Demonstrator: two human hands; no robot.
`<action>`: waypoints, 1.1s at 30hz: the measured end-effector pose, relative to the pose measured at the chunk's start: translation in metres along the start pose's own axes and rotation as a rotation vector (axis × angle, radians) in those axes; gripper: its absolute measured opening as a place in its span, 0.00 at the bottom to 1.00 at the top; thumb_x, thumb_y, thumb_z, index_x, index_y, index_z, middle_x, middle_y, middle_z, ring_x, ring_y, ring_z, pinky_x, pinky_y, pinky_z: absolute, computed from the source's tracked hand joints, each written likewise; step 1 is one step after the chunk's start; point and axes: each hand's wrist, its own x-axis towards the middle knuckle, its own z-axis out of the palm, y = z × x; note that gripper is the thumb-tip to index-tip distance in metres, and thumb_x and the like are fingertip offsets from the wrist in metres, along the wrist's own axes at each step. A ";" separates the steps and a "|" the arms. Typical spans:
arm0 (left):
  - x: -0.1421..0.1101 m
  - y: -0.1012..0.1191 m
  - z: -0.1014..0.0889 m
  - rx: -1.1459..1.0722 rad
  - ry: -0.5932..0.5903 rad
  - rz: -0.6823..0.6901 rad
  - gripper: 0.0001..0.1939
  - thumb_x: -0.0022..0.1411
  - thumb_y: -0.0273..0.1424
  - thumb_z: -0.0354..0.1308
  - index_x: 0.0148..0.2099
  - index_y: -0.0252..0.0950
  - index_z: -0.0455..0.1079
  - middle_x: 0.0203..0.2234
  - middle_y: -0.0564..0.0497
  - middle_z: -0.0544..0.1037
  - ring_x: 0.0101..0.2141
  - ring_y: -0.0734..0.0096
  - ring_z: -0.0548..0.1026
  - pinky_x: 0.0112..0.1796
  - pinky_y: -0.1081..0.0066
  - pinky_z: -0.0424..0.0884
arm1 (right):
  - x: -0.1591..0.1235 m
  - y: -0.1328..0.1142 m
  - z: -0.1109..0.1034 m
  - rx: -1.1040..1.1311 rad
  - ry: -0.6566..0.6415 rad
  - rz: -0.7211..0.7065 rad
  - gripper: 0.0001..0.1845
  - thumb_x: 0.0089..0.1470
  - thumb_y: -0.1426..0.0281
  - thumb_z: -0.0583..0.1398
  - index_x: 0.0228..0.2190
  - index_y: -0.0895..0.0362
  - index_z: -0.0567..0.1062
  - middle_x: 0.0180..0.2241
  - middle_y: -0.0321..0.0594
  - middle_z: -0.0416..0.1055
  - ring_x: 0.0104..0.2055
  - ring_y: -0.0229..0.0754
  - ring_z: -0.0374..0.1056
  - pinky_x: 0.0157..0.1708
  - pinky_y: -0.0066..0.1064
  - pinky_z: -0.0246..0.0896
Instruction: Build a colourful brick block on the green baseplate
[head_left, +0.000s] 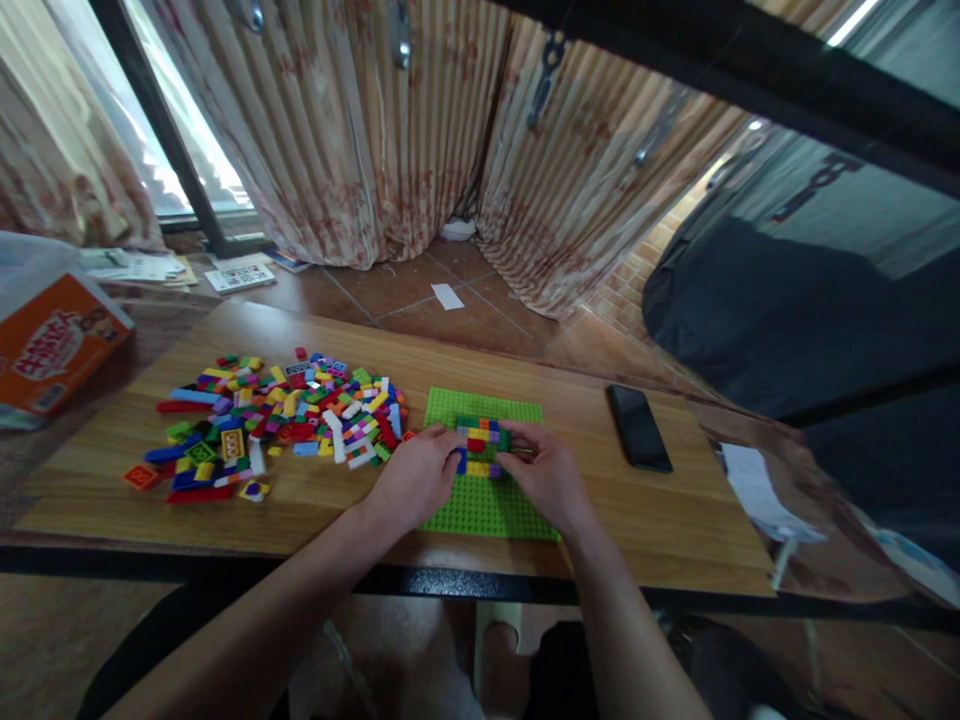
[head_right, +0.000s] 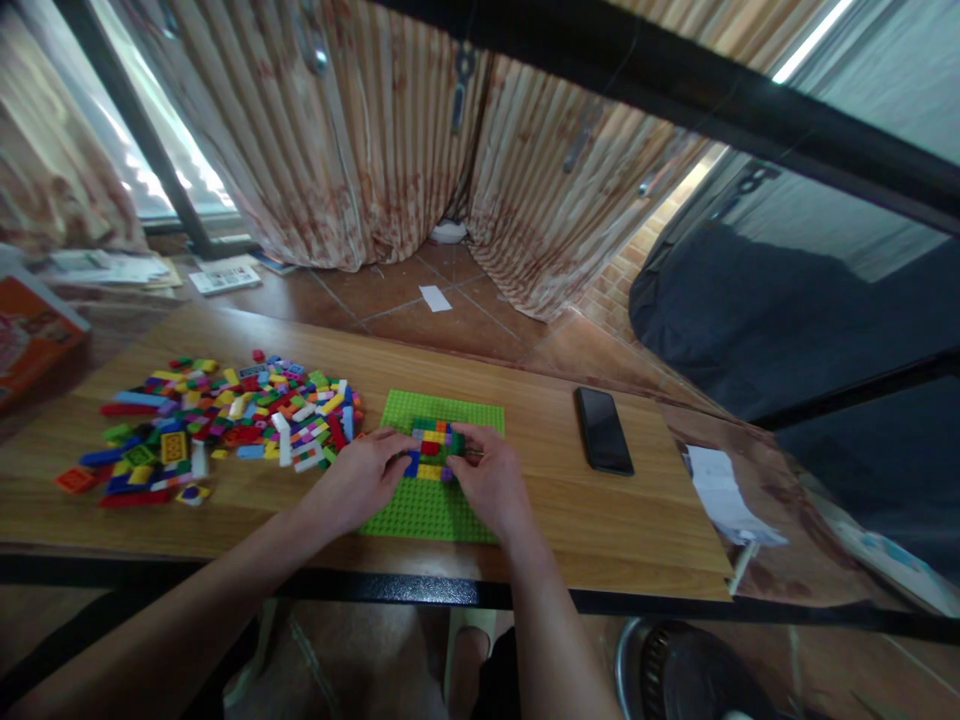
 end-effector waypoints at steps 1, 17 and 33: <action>0.000 0.000 0.000 -0.002 0.002 -0.002 0.13 0.65 0.25 0.48 0.45 0.35 0.73 0.38 0.46 0.76 0.39 0.64 0.75 0.43 0.64 0.71 | -0.001 -0.001 0.000 -0.022 -0.017 -0.012 0.21 0.46 0.75 0.62 0.45 0.53 0.76 0.42 0.41 0.73 0.40 0.41 0.72 0.41 0.37 0.70; -0.001 0.000 -0.001 0.016 -0.001 0.002 0.13 0.65 0.25 0.47 0.44 0.36 0.73 0.36 0.47 0.75 0.37 0.64 0.75 0.41 0.64 0.71 | -0.001 -0.010 -0.003 -0.390 -0.126 -0.088 0.20 0.47 0.73 0.65 0.45 0.53 0.77 0.33 0.38 0.68 0.33 0.40 0.66 0.35 0.34 0.63; -0.001 -0.001 -0.001 0.024 -0.004 0.013 0.13 0.65 0.25 0.47 0.44 0.36 0.73 0.36 0.47 0.75 0.37 0.64 0.75 0.41 0.64 0.71 | 0.000 -0.008 -0.009 -0.375 -0.172 -0.145 0.19 0.54 0.76 0.59 0.47 0.52 0.75 0.41 0.41 0.68 0.37 0.41 0.66 0.41 0.37 0.65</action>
